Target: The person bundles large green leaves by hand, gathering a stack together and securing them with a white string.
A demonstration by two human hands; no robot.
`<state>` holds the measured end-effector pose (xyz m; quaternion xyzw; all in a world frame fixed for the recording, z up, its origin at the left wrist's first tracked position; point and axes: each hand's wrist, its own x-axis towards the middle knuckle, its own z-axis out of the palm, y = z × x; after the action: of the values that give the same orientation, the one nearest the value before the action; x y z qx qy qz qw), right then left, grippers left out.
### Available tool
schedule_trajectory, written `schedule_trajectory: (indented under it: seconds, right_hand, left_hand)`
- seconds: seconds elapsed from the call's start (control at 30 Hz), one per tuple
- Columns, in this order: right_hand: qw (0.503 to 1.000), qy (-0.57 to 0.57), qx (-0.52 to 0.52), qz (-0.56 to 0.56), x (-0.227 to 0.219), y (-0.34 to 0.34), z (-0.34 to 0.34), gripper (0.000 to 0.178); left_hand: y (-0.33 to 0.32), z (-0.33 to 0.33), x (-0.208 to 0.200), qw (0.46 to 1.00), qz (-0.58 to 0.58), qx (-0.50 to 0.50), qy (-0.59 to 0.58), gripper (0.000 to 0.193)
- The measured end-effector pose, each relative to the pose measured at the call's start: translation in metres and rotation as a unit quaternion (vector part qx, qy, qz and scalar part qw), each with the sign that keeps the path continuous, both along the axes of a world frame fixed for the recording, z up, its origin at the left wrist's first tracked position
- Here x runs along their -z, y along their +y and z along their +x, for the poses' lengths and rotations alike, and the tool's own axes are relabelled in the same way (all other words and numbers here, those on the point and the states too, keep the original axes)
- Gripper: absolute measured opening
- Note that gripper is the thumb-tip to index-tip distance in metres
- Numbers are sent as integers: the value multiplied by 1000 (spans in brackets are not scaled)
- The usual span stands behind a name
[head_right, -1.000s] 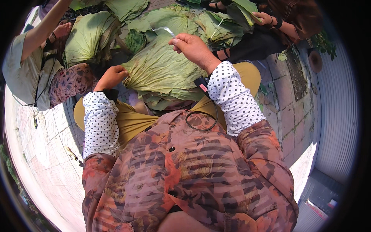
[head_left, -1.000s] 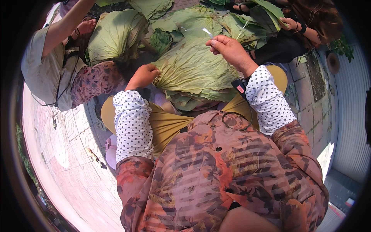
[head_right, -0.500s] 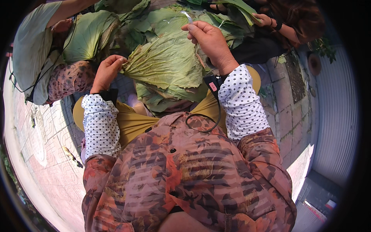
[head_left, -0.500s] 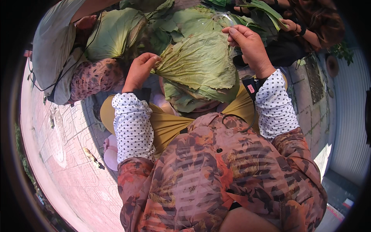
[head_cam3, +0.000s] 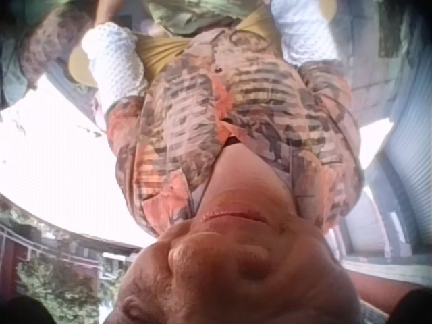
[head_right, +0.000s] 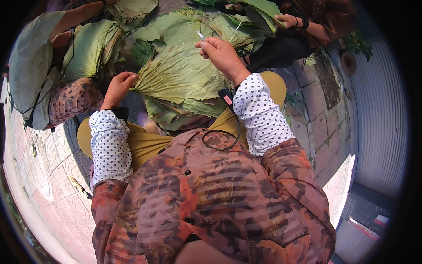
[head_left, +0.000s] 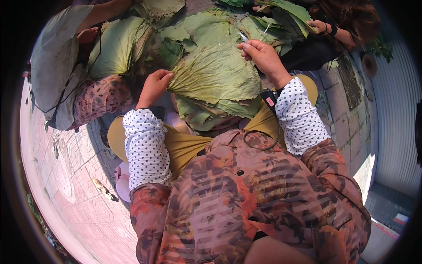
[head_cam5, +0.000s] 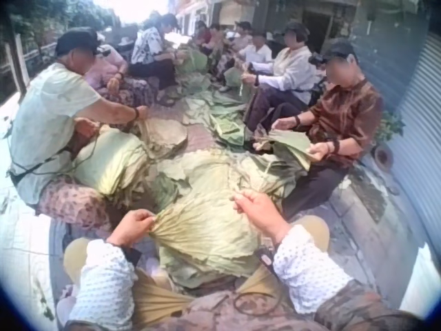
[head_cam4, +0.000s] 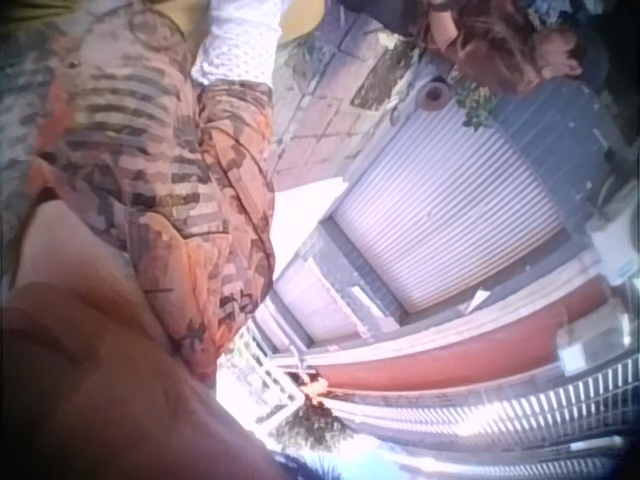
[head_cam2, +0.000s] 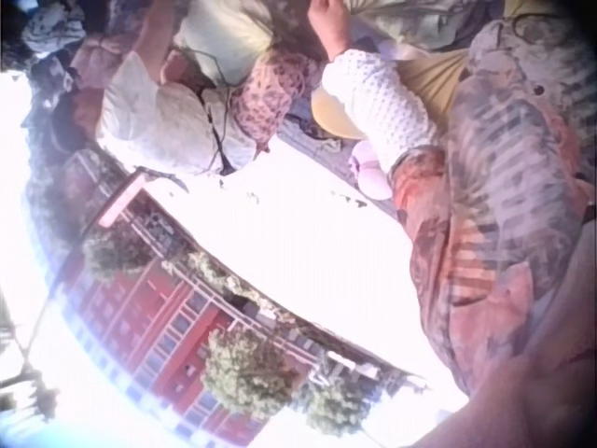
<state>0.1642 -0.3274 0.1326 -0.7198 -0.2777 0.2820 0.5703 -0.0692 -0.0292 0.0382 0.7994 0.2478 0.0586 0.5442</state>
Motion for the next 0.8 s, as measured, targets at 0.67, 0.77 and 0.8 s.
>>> schedule_trajectory:
  seconds: [0.67,0.77,0.8]
  right_hand:
    - [999,19,-41,11,-6,14,-24,24]
    - [999,22,-45,12,-3,17,-23,23]
    - [998,27,-47,12,0,17,-22,22]
  left_hand:
    - [-11,-35,-58,982,-119,-78,124,29]
    - [-10,-32,-58,981,-136,-97,96,27]
    - [-10,-30,-57,982,-133,-113,70,28]
